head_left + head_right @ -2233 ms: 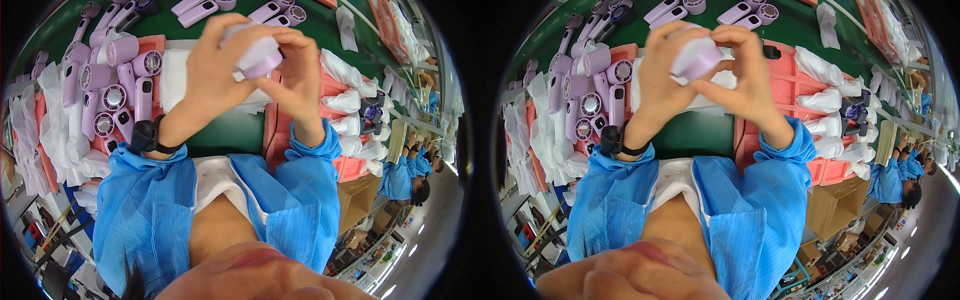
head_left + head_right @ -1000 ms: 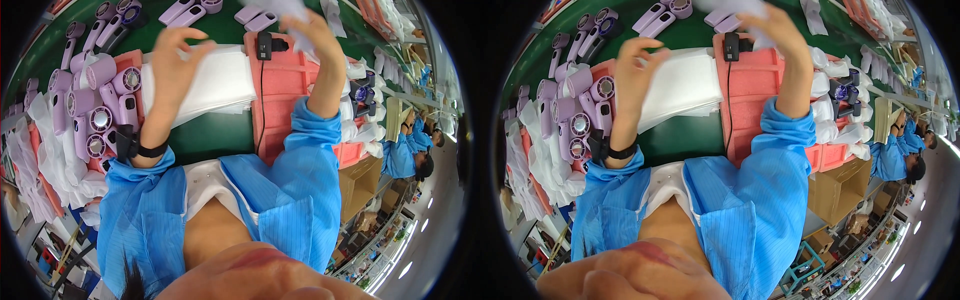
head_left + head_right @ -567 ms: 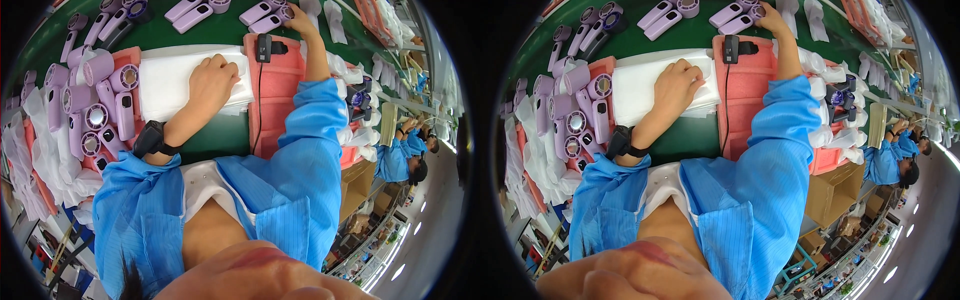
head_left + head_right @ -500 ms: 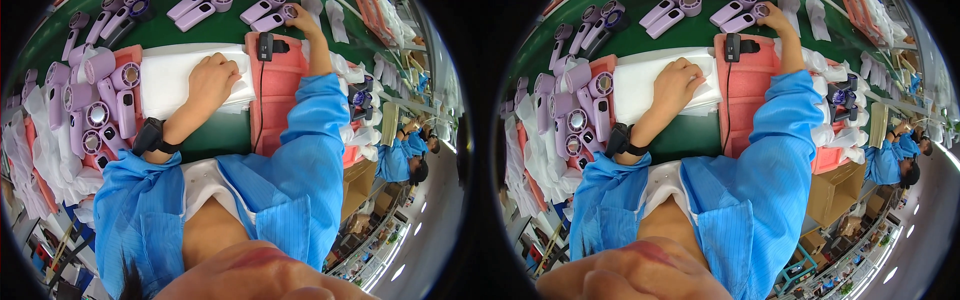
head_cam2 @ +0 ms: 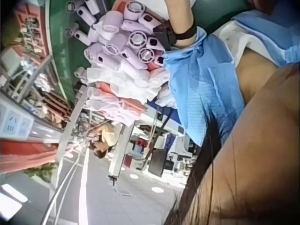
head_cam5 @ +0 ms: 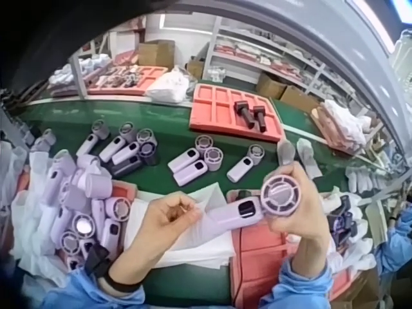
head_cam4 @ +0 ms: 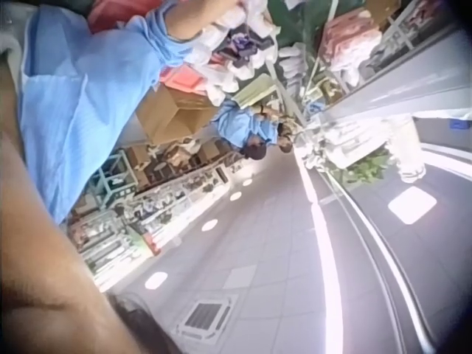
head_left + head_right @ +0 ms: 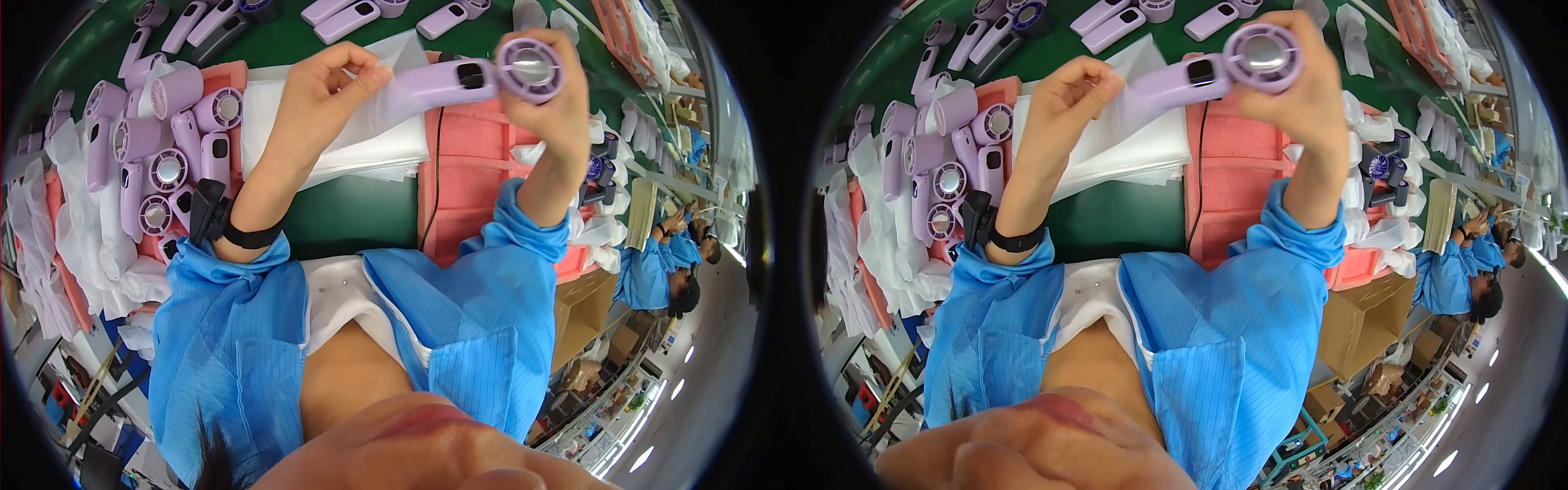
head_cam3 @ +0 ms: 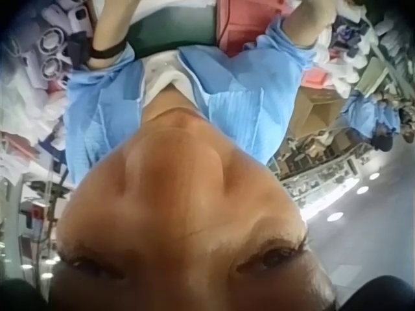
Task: Manually packaging small portable fans into protective pouches on an assembly line.
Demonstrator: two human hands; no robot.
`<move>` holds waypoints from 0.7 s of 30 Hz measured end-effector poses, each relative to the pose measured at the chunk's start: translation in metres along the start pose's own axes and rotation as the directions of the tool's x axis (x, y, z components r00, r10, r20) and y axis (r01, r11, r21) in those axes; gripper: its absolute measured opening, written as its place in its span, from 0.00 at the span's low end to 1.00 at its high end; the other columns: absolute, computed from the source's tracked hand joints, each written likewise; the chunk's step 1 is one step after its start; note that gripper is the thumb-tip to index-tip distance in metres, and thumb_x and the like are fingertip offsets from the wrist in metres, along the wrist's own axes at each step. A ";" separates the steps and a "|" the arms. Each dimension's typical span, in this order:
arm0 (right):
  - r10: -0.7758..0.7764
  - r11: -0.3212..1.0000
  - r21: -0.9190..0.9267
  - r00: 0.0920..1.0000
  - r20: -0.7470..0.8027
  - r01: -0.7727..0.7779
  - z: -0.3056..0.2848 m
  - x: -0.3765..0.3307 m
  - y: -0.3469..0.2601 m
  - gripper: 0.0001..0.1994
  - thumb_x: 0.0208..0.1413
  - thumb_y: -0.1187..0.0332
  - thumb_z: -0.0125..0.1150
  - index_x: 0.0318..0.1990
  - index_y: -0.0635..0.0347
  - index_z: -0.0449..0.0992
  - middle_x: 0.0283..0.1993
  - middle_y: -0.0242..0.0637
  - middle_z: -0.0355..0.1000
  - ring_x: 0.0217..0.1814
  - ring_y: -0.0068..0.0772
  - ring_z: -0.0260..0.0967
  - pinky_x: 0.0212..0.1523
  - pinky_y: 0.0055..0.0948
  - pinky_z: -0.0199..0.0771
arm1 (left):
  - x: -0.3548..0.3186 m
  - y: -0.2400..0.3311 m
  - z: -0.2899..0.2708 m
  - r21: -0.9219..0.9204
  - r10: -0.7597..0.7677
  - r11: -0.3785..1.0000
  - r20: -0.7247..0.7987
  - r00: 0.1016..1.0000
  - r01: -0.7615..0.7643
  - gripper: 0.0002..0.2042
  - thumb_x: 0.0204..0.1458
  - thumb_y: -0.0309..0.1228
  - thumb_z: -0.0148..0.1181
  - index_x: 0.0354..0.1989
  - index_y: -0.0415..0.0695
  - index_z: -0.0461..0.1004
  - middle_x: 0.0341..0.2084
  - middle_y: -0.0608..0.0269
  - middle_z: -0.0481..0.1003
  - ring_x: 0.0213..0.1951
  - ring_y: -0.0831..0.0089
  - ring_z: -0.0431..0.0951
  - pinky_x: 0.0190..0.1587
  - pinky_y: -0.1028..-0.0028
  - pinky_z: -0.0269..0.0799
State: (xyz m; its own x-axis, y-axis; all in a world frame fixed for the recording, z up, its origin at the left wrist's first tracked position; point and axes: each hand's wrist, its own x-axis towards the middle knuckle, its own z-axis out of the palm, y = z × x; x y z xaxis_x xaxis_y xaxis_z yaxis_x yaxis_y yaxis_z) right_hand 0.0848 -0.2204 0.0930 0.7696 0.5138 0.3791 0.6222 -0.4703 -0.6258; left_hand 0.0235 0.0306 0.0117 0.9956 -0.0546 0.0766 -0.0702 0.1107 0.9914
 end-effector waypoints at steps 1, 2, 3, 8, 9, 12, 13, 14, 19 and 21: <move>0.047 0.998 0.033 0.999 -0.009 -0.047 0.014 -0.002 -0.014 0.24 0.36 0.79 0.66 0.46 0.63 0.69 0.42 0.34 0.72 0.43 0.26 0.71 0.47 0.23 0.70 | -0.004 0.007 -0.001 -0.037 -0.011 0.999 -0.030 0.999 0.010 0.08 0.52 0.34 0.63 0.32 0.41 0.77 0.26 0.72 0.74 0.25 0.84 0.65 0.30 0.81 0.62; 0.099 0.993 0.063 0.995 -0.021 -0.098 0.024 -0.004 -0.023 0.26 0.35 0.80 0.68 0.47 0.63 0.69 0.43 0.34 0.72 0.45 0.27 0.70 0.48 0.24 0.70 | -0.007 0.014 0.002 -0.037 -0.008 0.999 -0.025 1.000 0.007 0.08 0.52 0.34 0.63 0.32 0.41 0.77 0.26 0.72 0.74 0.25 0.84 0.65 0.30 0.81 0.62; 0.100 0.993 0.059 0.995 -0.026 -0.099 0.034 -0.003 -0.025 0.26 0.35 0.80 0.68 0.47 0.63 0.69 0.43 0.34 0.72 0.45 0.27 0.70 0.48 0.24 0.70 | -0.010 0.021 0.008 -0.143 0.020 0.989 -0.062 0.998 -0.029 0.07 0.53 0.33 0.63 0.32 0.41 0.77 0.27 0.72 0.74 0.27 0.84 0.67 0.32 0.81 0.63; -0.225 0.969 0.100 0.974 -0.014 0.225 0.076 0.000 -0.027 0.35 0.29 0.80 0.72 0.54 0.61 0.72 0.47 0.39 0.67 0.48 0.34 0.68 0.46 0.27 0.71 | -0.019 0.040 0.005 -0.491 0.004 0.868 -0.150 0.989 -0.078 0.04 0.55 0.28 0.59 0.33 0.41 0.76 0.31 0.69 0.76 0.33 0.82 0.73 0.38 0.79 0.68; -0.236 0.970 0.064 0.972 -0.015 0.236 0.080 -0.001 -0.030 0.37 0.27 0.80 0.73 0.55 0.60 0.72 0.48 0.40 0.67 0.48 0.36 0.67 0.45 0.28 0.71 | -0.020 0.042 0.003 -0.571 -0.023 0.819 -0.131 0.991 -0.056 0.04 0.56 0.27 0.58 0.34 0.40 0.76 0.32 0.69 0.76 0.35 0.81 0.74 0.40 0.78 0.69; -0.261 0.965 -0.001 0.962 -0.076 0.262 0.092 0.000 -0.034 0.37 0.28 0.79 0.73 0.56 0.58 0.72 0.46 0.40 0.67 0.47 0.38 0.67 0.45 0.30 0.70 | -0.026 0.029 0.015 -0.154 0.250 0.945 -0.229 0.941 -0.289 0.04 0.53 0.23 0.59 0.36 0.39 0.76 0.31 0.66 0.76 0.35 0.78 0.74 0.38 0.77 0.70; -0.273 0.962 -0.035 0.956 -0.105 0.271 0.093 0.000 -0.033 0.38 0.28 0.79 0.72 0.57 0.57 0.73 0.45 0.40 0.67 0.46 0.39 0.67 0.45 0.31 0.70 | -0.028 0.024 0.020 0.072 0.389 0.921 -0.229 0.892 -0.383 0.06 0.51 0.22 0.59 0.37 0.39 0.76 0.30 0.64 0.76 0.35 0.77 0.75 0.38 0.76 0.70; -0.275 0.961 -0.033 0.956 -0.104 0.273 0.093 0.000 -0.031 0.38 0.28 0.79 0.72 0.57 0.57 0.73 0.45 0.40 0.67 0.46 0.39 0.67 0.45 0.31 0.70 | -0.030 0.021 0.025 0.073 0.390 0.920 -0.231 0.891 -0.384 0.06 0.51 0.22 0.59 0.37 0.39 0.76 0.30 0.64 0.76 0.35 0.77 0.75 0.38 0.76 0.70; -0.227 0.973 -0.100 0.943 -0.245 0.208 0.089 0.002 -0.014 0.35 0.28 0.75 0.74 0.53 0.58 0.74 0.46 0.40 0.66 0.46 0.40 0.68 0.45 0.32 0.70 | -0.028 0.018 0.036 0.555 0.619 0.654 -0.002 0.786 -0.514 0.15 0.39 0.19 0.63 0.40 0.42 0.76 0.34 0.61 0.73 0.35 0.68 0.74 0.35 0.73 0.70; -0.195 0.978 -0.141 0.922 -0.334 0.156 0.089 0.002 -0.012 0.35 0.30 0.73 0.75 0.54 0.60 0.72 0.46 0.40 0.66 0.46 0.38 0.68 0.46 0.31 0.70 | -0.021 0.022 0.033 0.571 0.651 0.637 -0.037 0.758 -0.518 0.20 0.34 0.19 0.64 0.41 0.44 0.76 0.37 0.59 0.72 0.36 0.64 0.73 0.34 0.71 0.70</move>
State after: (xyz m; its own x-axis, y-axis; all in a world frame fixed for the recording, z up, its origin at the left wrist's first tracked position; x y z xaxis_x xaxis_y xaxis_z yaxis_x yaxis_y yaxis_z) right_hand 0.0661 -0.1498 0.0412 0.6363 0.3255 0.6994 0.7483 -0.4809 -0.4570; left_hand -0.0011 0.0010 0.0355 0.7117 0.0674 0.6992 -0.5963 -0.4681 0.6522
